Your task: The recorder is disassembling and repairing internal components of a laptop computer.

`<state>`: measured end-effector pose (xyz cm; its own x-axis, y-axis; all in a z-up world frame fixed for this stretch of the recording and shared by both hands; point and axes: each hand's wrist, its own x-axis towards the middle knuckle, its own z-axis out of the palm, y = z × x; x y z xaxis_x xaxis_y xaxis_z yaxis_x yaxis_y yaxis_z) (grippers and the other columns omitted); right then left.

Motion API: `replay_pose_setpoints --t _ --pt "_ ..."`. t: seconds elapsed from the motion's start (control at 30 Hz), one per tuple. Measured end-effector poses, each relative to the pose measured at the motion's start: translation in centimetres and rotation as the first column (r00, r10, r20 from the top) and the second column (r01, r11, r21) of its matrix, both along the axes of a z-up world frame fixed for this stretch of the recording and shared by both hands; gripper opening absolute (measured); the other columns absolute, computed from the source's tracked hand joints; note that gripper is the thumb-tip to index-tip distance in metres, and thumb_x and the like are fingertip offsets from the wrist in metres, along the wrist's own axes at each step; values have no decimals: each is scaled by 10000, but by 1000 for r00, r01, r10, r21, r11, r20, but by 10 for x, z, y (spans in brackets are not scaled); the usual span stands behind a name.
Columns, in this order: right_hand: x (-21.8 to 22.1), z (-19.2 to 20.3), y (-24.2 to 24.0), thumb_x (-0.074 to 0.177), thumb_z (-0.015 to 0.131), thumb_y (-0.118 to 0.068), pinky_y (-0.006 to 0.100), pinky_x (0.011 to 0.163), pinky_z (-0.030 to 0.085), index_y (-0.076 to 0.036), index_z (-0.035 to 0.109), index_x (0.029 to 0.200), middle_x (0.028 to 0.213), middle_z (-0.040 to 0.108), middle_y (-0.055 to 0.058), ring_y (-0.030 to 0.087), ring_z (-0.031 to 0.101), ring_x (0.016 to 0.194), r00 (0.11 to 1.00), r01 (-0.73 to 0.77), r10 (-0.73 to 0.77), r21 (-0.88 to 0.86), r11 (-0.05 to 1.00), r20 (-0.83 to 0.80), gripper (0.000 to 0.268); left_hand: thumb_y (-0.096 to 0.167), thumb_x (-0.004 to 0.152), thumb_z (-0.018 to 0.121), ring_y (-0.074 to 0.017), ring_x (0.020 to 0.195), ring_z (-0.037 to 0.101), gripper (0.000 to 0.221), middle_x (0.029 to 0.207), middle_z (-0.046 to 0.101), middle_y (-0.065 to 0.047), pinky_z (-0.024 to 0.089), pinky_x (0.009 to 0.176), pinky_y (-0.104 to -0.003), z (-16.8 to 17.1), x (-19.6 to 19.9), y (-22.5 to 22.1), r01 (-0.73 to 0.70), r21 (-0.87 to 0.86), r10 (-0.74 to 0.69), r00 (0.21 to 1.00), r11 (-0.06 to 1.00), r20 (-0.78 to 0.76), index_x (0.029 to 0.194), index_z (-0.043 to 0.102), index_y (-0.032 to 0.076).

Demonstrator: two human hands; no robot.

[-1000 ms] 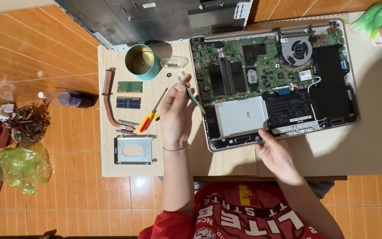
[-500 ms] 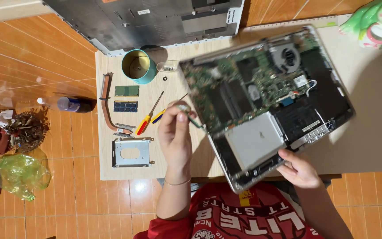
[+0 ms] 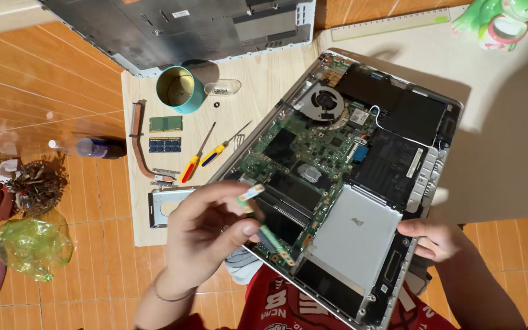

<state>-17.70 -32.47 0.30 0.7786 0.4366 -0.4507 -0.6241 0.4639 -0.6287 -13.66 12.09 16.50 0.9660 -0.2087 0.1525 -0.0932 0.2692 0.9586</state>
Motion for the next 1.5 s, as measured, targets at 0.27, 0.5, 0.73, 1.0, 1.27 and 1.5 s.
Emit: replay_pose_setpoints --t 0.27,0.5,0.73,1.0,1.27,1.5 --pt "12 11 3 879 726 -27 323 435 467 62 629 1315 1081 746 203 176 711 724 991 -3 -23 193 981 133 456 -59 927 705 -116 921 729 472 973 646 -57 619 800 -254 59 42 -48 399 91 -346 871 913 -349 1341 498 37" --pt "14 19 9 903 703 23 345 577 620 98 612 1357 1157 739 250 241 783 827 991 3 -55 399 917 119 469 30 986 627 -118 787 786 166 873 739 -54 642 661 -254 57 61 -73 465 275 -339 852 842 -400 1144 658 -14" --pt "15 19 9 895 705 -57 334 509 521 60 611 1339 1037 761 160 150 723 727 993 -44 3 354 934 117 469 24 918 700 -124 853 787 298 965 801 -100 657 782 -224 51 71 -78 552 338 -441 825 762 -352 1216 694 32" --pt "8 20 9 847 753 -69 250 334 390 60 624 1296 1023 739 175 136 649 593 989 34 -44 70 997 142 484 151 797 765 -221 877 668 158 943 609 -92 538 607 -309 63 72 -86 -197 797 -545 635 571 548 947 778 102" --pt "0 -9 -5 922 726 -71 226 292 330 46 636 1232 922 721 127 68 549 483 997 -70 71 101 992 -10 343 61 914 776 -183 986 687 149 1077 649 -58 584 728 -295 41 71 -87 -61 720 -639 414 691 648 1059 761 32" --pt "-13 -49 -22 906 671 -163 228 307 353 19 642 1214 888 730 130 99 598 531 980 -78 89 67 995 -180 358 117 965 739 -130 817 774 143 934 780 -46 631 736 -285 49 62 -90 484 404 -556 827 776 78 1100 761 79"
